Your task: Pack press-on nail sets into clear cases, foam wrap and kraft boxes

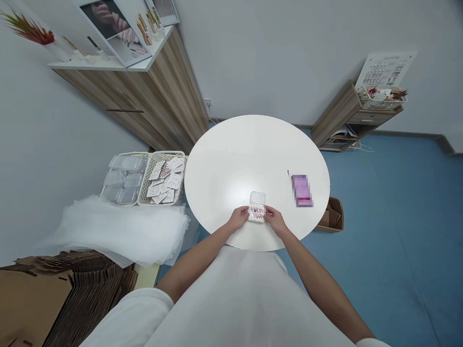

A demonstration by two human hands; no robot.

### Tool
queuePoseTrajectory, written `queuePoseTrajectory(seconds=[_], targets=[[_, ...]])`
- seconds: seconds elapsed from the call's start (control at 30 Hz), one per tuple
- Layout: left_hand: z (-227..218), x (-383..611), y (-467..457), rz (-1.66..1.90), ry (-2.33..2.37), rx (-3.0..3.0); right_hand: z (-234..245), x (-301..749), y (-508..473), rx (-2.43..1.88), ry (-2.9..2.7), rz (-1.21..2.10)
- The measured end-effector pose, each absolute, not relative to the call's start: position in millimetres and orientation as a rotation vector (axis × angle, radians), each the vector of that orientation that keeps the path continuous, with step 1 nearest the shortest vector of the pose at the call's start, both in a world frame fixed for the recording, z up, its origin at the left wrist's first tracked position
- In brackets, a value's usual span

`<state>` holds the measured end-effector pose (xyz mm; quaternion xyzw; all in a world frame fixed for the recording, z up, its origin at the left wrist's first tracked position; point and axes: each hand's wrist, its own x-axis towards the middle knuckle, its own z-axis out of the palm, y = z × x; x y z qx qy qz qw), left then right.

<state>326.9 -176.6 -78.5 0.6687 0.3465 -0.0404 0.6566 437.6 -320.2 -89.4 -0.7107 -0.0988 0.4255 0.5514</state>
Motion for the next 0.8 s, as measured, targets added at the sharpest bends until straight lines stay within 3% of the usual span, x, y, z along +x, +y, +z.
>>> queuePoseTrajectory(seconds=[0.4, 0.8], targets=[[-37, 320, -163, -0.082, 0.659, 1.03, -46, 444, -322, -1.3, -0.171, 1.065], [-19, 324, -161, -0.153, 0.58, 0.929, -23, 478, -312, -1.4, -0.168, 1.06]])
